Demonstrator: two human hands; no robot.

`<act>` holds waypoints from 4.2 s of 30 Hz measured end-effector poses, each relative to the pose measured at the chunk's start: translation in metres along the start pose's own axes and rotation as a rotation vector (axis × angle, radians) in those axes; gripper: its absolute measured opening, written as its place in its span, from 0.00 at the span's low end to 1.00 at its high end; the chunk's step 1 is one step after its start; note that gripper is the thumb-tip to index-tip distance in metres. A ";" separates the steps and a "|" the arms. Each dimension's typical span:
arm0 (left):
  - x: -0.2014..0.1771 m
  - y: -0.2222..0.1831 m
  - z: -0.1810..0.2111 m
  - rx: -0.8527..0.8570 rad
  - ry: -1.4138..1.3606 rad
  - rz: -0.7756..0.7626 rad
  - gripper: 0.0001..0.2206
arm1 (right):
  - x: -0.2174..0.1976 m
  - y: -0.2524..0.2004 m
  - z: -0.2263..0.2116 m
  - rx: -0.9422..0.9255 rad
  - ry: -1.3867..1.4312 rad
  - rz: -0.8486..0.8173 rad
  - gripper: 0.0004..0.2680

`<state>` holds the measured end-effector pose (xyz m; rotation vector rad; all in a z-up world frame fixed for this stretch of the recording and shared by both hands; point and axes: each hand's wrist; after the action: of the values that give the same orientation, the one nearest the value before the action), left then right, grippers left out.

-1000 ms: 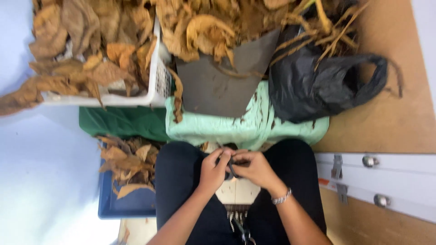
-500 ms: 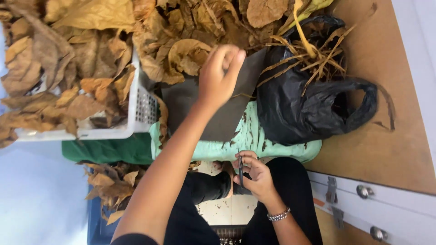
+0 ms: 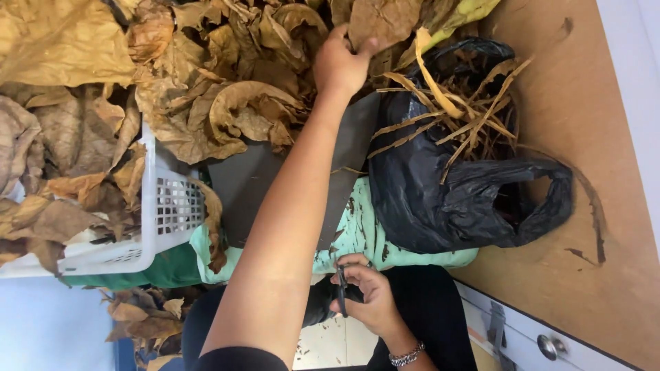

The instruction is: Trimming the central stems from dried leaves using scissors in a processing area.

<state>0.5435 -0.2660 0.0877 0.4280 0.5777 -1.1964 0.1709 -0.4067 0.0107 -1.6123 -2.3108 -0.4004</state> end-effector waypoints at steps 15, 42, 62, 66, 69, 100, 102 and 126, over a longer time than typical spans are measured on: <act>-0.165 -0.195 -0.039 0.362 -0.408 0.322 0.10 | 0.012 0.001 -0.008 0.026 -0.056 -0.070 0.11; -0.258 -0.310 -0.015 0.012 0.227 -0.820 0.15 | 0.010 -0.028 0.000 0.019 0.185 -0.047 0.25; -0.098 -0.416 -0.160 -0.160 -0.765 -0.300 0.25 | 0.004 -0.004 0.010 -0.020 -0.074 0.252 0.22; -0.099 -0.409 -0.143 -0.183 -0.880 -0.298 0.30 | 0.004 0.010 0.003 -0.065 -0.052 0.269 0.22; -0.101 -0.405 -0.138 -0.292 -0.902 -0.395 0.32 | 0.001 0.016 -0.003 -0.079 -0.028 0.279 0.22; -0.089 -0.381 -0.149 -0.175 -0.776 -0.226 0.09 | 0.015 0.009 -0.009 -0.033 -0.074 0.276 0.24; -0.092 -0.384 -0.143 -0.192 -0.800 -0.249 0.10 | 0.007 0.009 0.000 -0.033 -0.090 0.274 0.24; -0.096 -0.377 -0.145 -0.265 -0.937 -0.158 0.10 | 0.034 -0.041 -0.030 0.435 -0.365 -0.086 0.13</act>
<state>0.1343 -0.2280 0.0310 -0.4145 -0.0543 -1.2931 0.1241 -0.4030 0.0487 -1.4591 -2.4979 0.3920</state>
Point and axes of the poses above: each hand's wrist, its own y-axis towards the middle knuckle, its own x-axis out of the palm, z = x × y, and after that the axes turned 3 degrees about -x, right-handed
